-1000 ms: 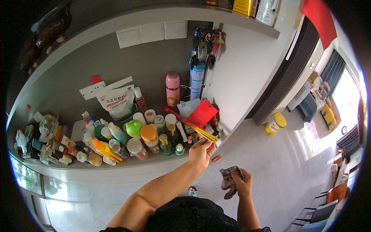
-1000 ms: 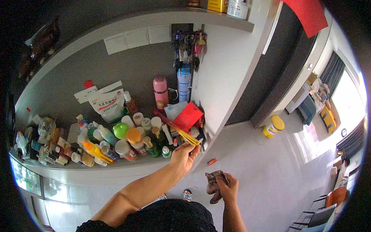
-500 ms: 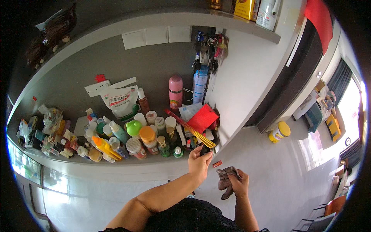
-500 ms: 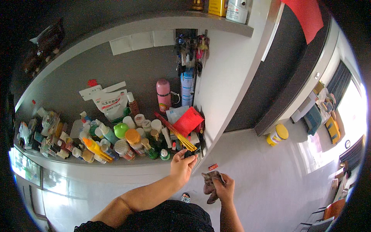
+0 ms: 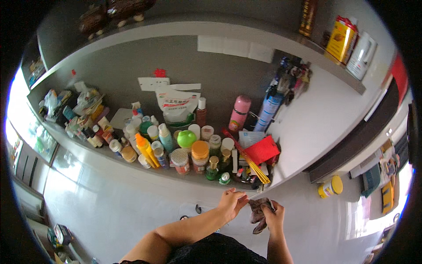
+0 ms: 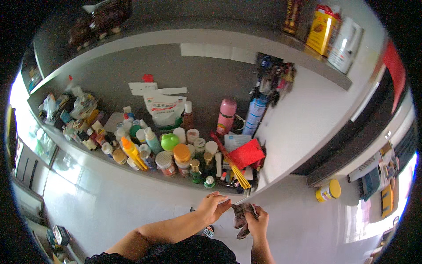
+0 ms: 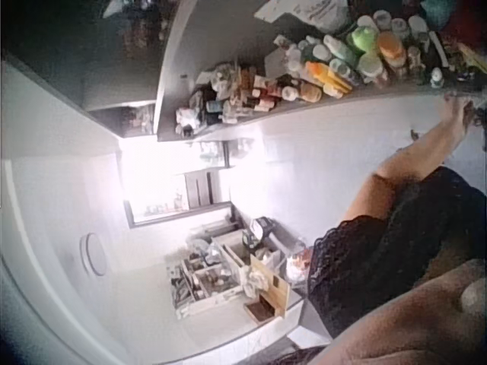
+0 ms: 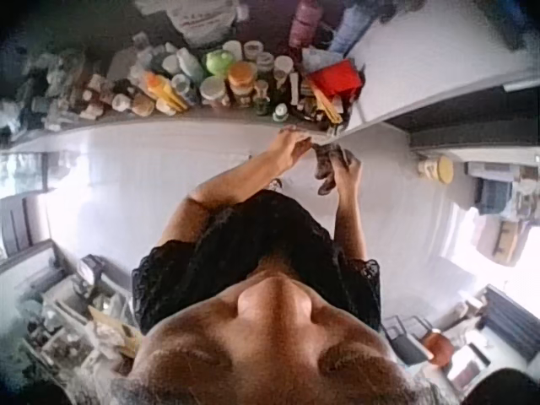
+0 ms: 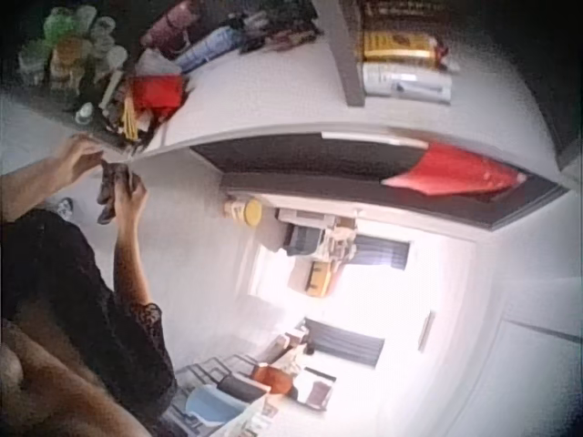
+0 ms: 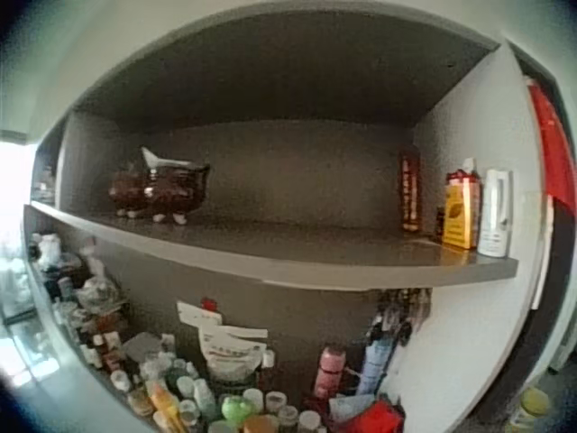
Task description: The person wipes various bottles, jars, and containers with a cloth and arranges them on a shelf. They handle items one by one, cleaning the exterior surfaces before placing them back in an organized manner on the upper shelf.
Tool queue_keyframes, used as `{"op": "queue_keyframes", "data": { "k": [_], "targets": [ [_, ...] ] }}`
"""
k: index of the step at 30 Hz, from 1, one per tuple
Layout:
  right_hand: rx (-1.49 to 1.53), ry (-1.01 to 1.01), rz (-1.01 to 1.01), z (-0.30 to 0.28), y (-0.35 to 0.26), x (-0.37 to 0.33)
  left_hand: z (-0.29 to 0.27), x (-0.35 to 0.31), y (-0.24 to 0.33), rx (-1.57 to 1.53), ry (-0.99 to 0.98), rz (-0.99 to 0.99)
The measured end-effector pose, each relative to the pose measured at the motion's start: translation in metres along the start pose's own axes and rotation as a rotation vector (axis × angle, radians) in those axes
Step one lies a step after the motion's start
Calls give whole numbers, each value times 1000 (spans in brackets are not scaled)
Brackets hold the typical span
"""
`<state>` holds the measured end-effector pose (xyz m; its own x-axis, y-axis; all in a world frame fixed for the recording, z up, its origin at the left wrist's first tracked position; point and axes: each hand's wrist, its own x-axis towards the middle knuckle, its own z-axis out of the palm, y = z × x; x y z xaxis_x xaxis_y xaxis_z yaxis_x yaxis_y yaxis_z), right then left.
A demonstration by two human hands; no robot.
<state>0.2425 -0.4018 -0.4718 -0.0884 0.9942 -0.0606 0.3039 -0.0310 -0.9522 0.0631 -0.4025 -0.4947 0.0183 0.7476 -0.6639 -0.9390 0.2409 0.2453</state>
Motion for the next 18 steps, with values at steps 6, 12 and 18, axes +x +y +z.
{"op": "queue_keyframes", "data": {
  "k": [6, 12, 18],
  "targets": [
    [84, -66, 63, 40, -1, -2, -44, -29, 35, 104, 73, 57],
    [553, -49, 254, 104, -41, -30, -99, -68, 96, 295, 32, 282],
    [1019, -193, 560, 217, -51, -52, -167, -89, 171, 702, -266, 317]
  ]
}}
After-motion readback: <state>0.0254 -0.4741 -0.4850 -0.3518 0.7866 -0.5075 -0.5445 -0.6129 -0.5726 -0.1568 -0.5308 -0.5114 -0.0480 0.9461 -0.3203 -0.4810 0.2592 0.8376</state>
